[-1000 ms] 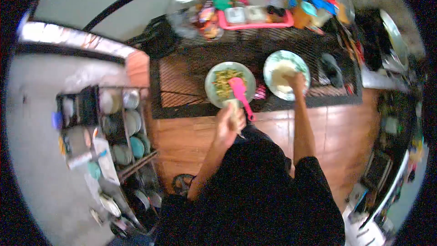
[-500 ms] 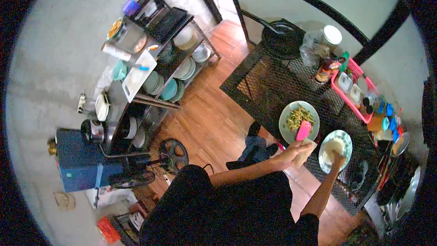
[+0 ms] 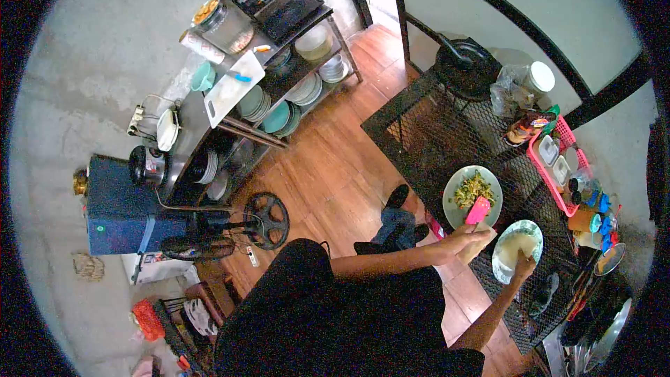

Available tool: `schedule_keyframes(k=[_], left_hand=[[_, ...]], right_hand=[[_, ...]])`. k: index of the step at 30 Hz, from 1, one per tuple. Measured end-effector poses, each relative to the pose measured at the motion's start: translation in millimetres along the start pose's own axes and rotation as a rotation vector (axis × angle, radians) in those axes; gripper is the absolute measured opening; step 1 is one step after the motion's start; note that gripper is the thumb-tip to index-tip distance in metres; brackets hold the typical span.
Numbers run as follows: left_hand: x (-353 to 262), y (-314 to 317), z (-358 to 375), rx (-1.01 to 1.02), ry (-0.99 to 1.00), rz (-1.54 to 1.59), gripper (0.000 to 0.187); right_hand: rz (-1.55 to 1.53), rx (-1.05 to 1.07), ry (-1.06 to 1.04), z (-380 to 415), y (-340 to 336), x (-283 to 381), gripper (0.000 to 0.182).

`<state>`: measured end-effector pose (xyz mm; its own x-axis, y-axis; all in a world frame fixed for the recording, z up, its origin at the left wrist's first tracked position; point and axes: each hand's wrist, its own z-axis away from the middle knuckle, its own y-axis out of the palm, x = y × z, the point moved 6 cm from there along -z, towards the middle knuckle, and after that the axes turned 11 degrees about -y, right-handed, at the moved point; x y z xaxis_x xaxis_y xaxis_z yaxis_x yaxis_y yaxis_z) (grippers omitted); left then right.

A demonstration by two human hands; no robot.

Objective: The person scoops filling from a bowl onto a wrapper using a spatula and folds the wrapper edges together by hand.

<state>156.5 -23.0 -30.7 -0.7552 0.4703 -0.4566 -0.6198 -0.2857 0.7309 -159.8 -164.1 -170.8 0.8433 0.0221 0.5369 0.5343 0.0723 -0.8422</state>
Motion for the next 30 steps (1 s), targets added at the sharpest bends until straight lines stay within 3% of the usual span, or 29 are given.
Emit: schedule_keyframes(k=[2, 3, 5, 6, 7, 8, 9, 10, 12, 19, 22, 26, 28, 30], left_hand=[[-2, 4, 6, 0.022, -0.021, -0.023, 0.041], [-3, 2, 10, 0.009, 0.013, -0.119, 0.034], [-7, 1, 18, 0.105, -0.092, -0.079, 0.017], [-8, 2, 20, -0.015, -0.041, -0.09, 0.018], [-6, -7, 17, 0.016, -0.036, -0.137, 0.017], [-17, -2, 27, 0.056, -0.119, -0.017, 0.019], [-13, -6, 24, 0.062, -0.165, 0.058, 0.022], [-15, -10, 26, 0.005, -0.191, 0.064, 0.027], [-20, -6, 27, -0.015, -0.23, 0.054, 0.026], [-21, 5, 24, 0.077, -0.226, 0.015, 0.024], [-24, 7, 26, 0.084, -0.211, 0.022, 0.023], [-21, 3, 26, 0.061, -0.228, 0.034, 0.022], [-20, -1, 24, 0.071, -0.232, 0.042, 0.021], [-20, -1, 23, 0.082, -0.234, 0.05, 0.02]], right_hand=[[-0.187, -0.04, -0.104, 1, -13, 11, 0.031], [-0.266, 0.013, -0.129, -3, -10, -8, 0.03], [0.173, -0.13, -0.437, 2, -21, -16, 0.034], [0.184, -0.023, -0.149, 2, -33, 4, 0.038], [0.194, -0.146, -0.283, 14, -57, 43, 0.039], [0.349, -0.155, -0.244, 12, -62, 49, 0.036], [0.18, -0.16, -0.142, 5, -50, 14, 0.034], [0.126, -0.117, -0.168, 0, -52, 20, 0.034], [-0.147, -0.047, -0.012, 7, -85, 79, 0.039], [-0.097, 0.024, 0.128, 14, -78, 22, 0.036], [0.067, -0.021, 0.037, 17, -81, 22, 0.035], [-0.145, 0.051, 0.049, 25, -86, 46, 0.036], [-0.116, 0.095, 0.076, 21, -65, 11, 0.036], [-0.372, 0.131, 0.117, 22, -49, -1, 0.039]])
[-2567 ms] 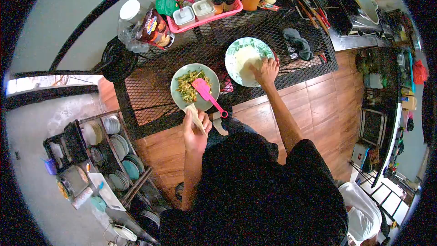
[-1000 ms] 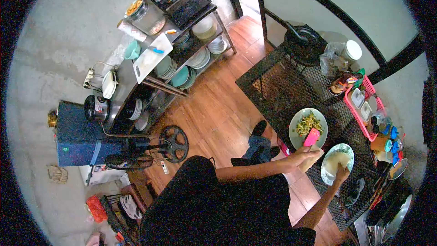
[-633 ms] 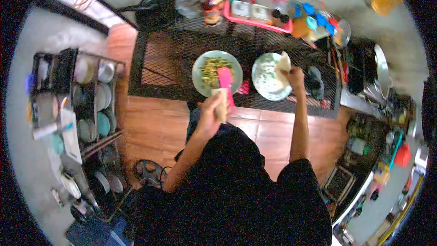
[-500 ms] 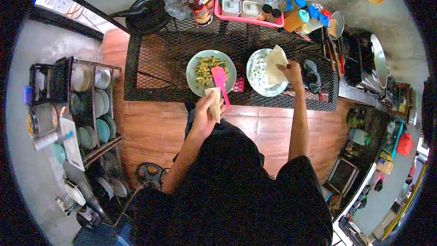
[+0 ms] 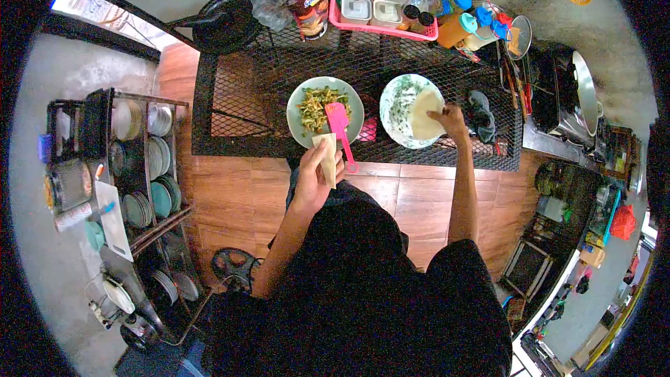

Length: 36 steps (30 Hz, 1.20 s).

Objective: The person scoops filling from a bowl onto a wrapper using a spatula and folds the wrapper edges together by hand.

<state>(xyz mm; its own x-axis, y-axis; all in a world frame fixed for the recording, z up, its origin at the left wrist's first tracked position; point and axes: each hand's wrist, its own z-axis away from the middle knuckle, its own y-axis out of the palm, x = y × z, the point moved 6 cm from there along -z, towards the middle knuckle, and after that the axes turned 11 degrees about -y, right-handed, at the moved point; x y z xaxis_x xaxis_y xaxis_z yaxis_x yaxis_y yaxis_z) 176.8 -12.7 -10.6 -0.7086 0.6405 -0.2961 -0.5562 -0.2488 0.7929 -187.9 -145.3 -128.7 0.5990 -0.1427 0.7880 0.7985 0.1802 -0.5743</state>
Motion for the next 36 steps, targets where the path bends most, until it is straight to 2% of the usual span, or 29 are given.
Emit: schedule_keyframes(k=[1, 3, 4, 6, 7, 8, 10, 11, 14, 17, 22, 25, 27, 29, 30, 31, 32, 33, 34, 36], left_hand=[[0, 0, 0, -0.013, -0.003, -0.001, 0.02], [0, 0, 1, -0.026, -0.006, -0.006, 0.02], [1, 0, 1, -0.053, -0.009, -0.012, 0.02], [-3, -1, -3, -0.083, -0.002, -0.018, 0.021], [-4, 1, -2, -0.096, 0.01, -0.008, 0.024], [-5, 1, -1, -0.11, 0.022, 0.002, 0.026], [-6, 2, 0, -0.09, 0.032, 0.002, 0.026], [-7, 3, 1, -0.071, 0.04, 0.003, 0.026], [-8, 0, 2, -0.01, 0.055, -0.031, 0.026], [-9, 3, 6, 0.02, 0.07, 0.029, 0.026], [-10, -3, 13, 0.059, 0.088, 0.09, 0.025], [-6, -13, 14, 0.034, 0.107, 0.121, 0.026], [-3, -23, 15, -0.047, 0.087, 0.141, 0.026], [1, -30, 9, 0.003, 0.151, 0.061, 0.024], [-4, -29, 14, -0.155, 0.211, -0.087, 0.02], [-11, -27, 15, -0.201, 0.188, -0.298, 0.025], [-3, -34, 3, -0.206, 0.274, -0.22, 0.017], [-9, -32, 5, -0.223, 0.345, -0.265, 0.023], [-17, -28, 12, -0.231, 0.398, -0.319, 0.03], [-27, -16, 25, -0.184, 0.298, 0.031, 0.033]], right_hand=[[-0.001, 0.0, -0.001, 2, 0, 3, 0.039], [0.427, 0.085, 0.03, 11, -3, 9, 0.047], [0.425, 0.084, 0.03, 10, 4, -12, 0.047], [0.744, -0.212, -0.123, 1, 9, -32, 0.062], [0.681, -0.106, 0.049, 2, 12, -25, 0.069], [0.679, -0.105, 0.048, 5, 19, -5, 0.069], [0.915, -0.424, -0.094, 13, 19, 37, 0.067], [0.845, -0.388, -0.098, 11, 25, 47, 0.061], [0.992, -0.24, -0.246, 14, 59, 86, 0.048], [0.948, -0.169, -0.165, 12, 83, 57, 0.054], [0.921, -0.069, -0.106, 15, 89, 69, 0.052], [0.927, -0.109, -0.127, 10, 87, 55, 0.049], [1.016, -0.17, -0.221, 8, 92, 52, 0.048], [1.054, -0.034, -0.02, 4, 88, 50, 0.043], [1.172, 0.054, -0.167, 13, 92, 65, 0.041], [1.391, 0.019, -0.2, -10, 112, -39, 0.062], [1.487, -0.087, -0.705, -9, 110, -54, 0.048], [1.332, 0.117, -0.409, -2, 103, -5, 0.05], [1.527, -0.368, -0.8, -12, 107, -62, 0.051], [1.525, 0.185, -0.338, 6, 103, 29, 0.057]])
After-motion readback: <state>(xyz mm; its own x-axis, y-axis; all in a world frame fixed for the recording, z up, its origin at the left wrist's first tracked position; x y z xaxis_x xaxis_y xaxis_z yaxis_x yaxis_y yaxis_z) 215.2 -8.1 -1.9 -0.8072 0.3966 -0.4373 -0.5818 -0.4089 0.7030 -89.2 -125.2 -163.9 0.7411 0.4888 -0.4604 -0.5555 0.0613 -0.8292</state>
